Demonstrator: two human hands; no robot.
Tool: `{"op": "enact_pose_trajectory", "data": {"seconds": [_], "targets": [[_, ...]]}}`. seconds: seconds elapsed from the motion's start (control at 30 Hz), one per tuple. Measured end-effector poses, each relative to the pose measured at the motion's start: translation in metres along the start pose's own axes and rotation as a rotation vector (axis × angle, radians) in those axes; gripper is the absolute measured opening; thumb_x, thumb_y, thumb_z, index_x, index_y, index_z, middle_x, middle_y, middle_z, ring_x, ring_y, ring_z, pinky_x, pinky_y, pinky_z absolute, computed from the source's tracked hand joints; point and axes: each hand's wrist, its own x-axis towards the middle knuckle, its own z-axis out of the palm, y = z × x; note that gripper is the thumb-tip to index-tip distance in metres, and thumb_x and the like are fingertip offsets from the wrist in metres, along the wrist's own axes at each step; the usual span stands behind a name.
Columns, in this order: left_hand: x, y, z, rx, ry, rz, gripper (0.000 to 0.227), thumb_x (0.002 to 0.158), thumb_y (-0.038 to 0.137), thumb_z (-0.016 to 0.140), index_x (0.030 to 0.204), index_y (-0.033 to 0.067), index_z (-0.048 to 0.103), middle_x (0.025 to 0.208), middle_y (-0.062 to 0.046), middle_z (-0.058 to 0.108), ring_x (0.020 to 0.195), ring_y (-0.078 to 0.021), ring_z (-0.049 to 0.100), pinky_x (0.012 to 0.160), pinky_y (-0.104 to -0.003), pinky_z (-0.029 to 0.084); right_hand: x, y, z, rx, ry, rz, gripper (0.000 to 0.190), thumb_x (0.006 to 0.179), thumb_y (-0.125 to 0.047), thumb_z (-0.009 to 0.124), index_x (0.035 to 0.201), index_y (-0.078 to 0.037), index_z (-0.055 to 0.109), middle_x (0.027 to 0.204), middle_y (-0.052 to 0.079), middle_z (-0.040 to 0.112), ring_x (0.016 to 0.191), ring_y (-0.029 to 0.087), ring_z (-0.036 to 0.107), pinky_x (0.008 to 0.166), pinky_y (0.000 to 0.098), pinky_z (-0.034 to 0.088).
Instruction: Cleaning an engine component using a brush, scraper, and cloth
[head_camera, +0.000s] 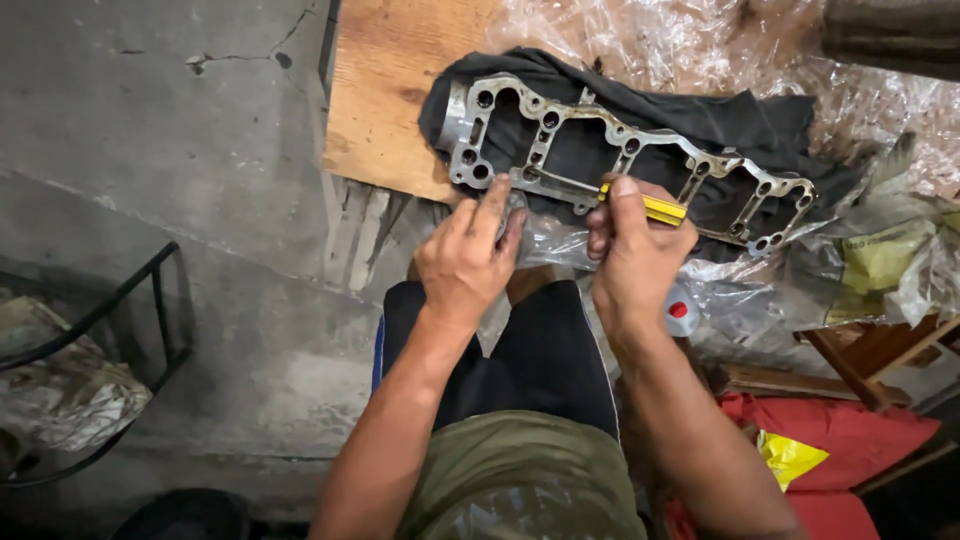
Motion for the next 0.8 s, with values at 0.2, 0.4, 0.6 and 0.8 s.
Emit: {"op": "enact_pose_trajectory", "data": {"seconds": [0.2, 0.4, 0.6, 0.8], "targets": [[-0.004, -0.007, 0.019, 0.017, 0.090, 0.071, 0.025, 0.091, 0.036, 0.074, 0.110, 0.0212, 0.076, 0.081, 0.004, 0.063, 0.062, -0.0187, 0.066, 0.055, -0.030, 0.056, 0.018, -0.006, -0.003, -0.066, -0.096, 0.037, 0.015, 0.095, -0.010, 0.071, 0.085, 0.001, 0.069, 0.052, 0.015, 0.055, 0.032, 0.017, 0.051, 0.030, 0.0271, 0.038], [0.020, -0.001, -0.005, -0.029, 0.059, 0.163, 0.018, 0.099, 0.024, 0.072, 0.096, 0.0069, 0.075, 0.085, -0.009, 0.069, 0.061, -0.0259, 0.064, 0.051, -0.037, 0.049, 0.056, -0.116, 0.031, -0.914, -1.033, -0.135, 0.010, 0.095, -0.006, 0.068, 0.104, -0.004, 0.073, 0.111, 0.014, 0.076, 0.084, 0.018, 0.076, 0.056, 0.0201, 0.060], [0.020, -0.003, -0.004, -0.021, 0.079, 0.146, 0.021, 0.100, 0.029, 0.070, 0.096, 0.0090, 0.076, 0.081, -0.007, 0.068, 0.056, -0.0233, 0.059, 0.044, -0.037, 0.044, 0.046, -0.158, 0.072, -1.480, -1.498, -0.552, 0.060, 0.072, 0.012, 0.062, 0.127, -0.012, 0.071, 0.125, 0.014, 0.071, 0.112, 0.029, 0.070, 0.087, 0.0477, 0.058], [0.019, -0.002, -0.001, 0.001, 0.068, 0.102, 0.025, 0.103, 0.031, 0.062, 0.099, 0.0114, 0.077, 0.085, -0.004, 0.069, 0.060, -0.0240, 0.065, 0.049, -0.035, 0.047, 0.043, -0.151, 0.080, -1.725, -1.581, -0.896, 0.017, 0.092, -0.009, 0.057, 0.093, -0.019, 0.071, 0.087, 0.005, 0.075, 0.073, 0.032, 0.072, 0.057, 0.0461, 0.056]]}}
